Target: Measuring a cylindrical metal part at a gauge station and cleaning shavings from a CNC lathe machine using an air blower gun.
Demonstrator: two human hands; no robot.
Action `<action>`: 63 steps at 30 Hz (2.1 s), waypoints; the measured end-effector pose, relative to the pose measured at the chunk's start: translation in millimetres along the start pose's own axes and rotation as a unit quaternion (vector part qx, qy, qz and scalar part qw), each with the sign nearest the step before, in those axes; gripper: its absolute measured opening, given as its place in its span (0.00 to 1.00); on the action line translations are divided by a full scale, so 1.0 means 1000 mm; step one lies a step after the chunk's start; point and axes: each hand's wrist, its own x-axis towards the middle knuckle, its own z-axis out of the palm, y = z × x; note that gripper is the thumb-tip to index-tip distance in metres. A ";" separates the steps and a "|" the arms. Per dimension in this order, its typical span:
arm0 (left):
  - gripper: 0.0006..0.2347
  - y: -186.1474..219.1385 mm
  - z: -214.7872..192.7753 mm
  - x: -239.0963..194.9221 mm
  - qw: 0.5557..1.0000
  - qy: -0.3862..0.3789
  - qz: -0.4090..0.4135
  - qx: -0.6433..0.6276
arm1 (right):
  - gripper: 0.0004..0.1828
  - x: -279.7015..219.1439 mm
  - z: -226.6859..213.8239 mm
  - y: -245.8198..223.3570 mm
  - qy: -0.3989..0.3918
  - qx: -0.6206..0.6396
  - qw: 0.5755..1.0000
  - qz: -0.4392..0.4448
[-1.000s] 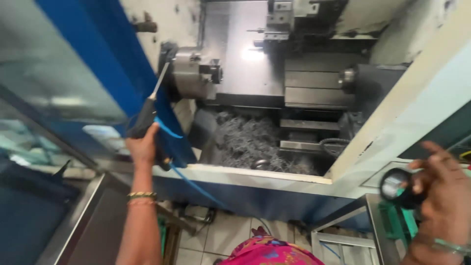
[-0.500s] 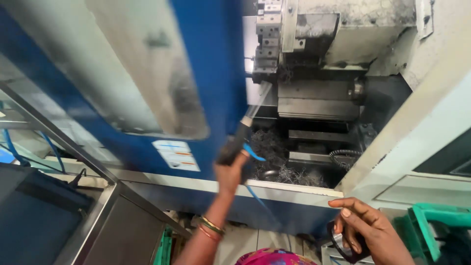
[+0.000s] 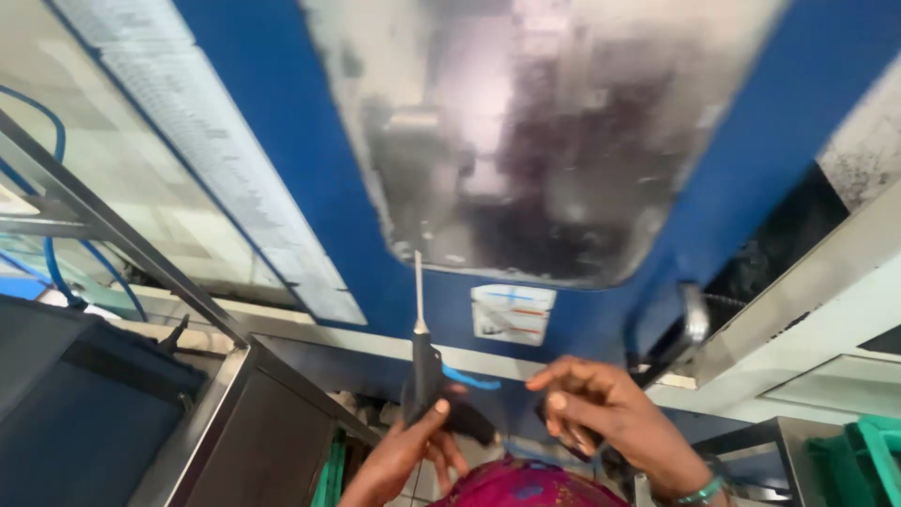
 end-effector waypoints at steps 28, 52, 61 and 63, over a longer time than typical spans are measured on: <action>0.34 0.058 0.059 -0.010 0.879 -0.300 0.103 -0.356 | 0.43 0.031 0.019 0.093 0.177 -0.144 0.961 -0.156; 0.08 -0.009 0.000 0.146 0.933 0.153 0.071 -0.317 | 0.41 -0.091 -0.103 0.124 0.259 -0.312 0.894 0.192; 0.14 0.033 0.003 0.087 0.944 0.053 0.311 0.094 | 0.28 -0.120 -0.136 0.144 0.303 -0.233 0.907 0.175; 0.15 0.017 -0.009 0.104 0.948 0.015 0.317 0.036 | 0.28 -0.120 -0.146 0.152 0.312 -0.232 0.905 0.176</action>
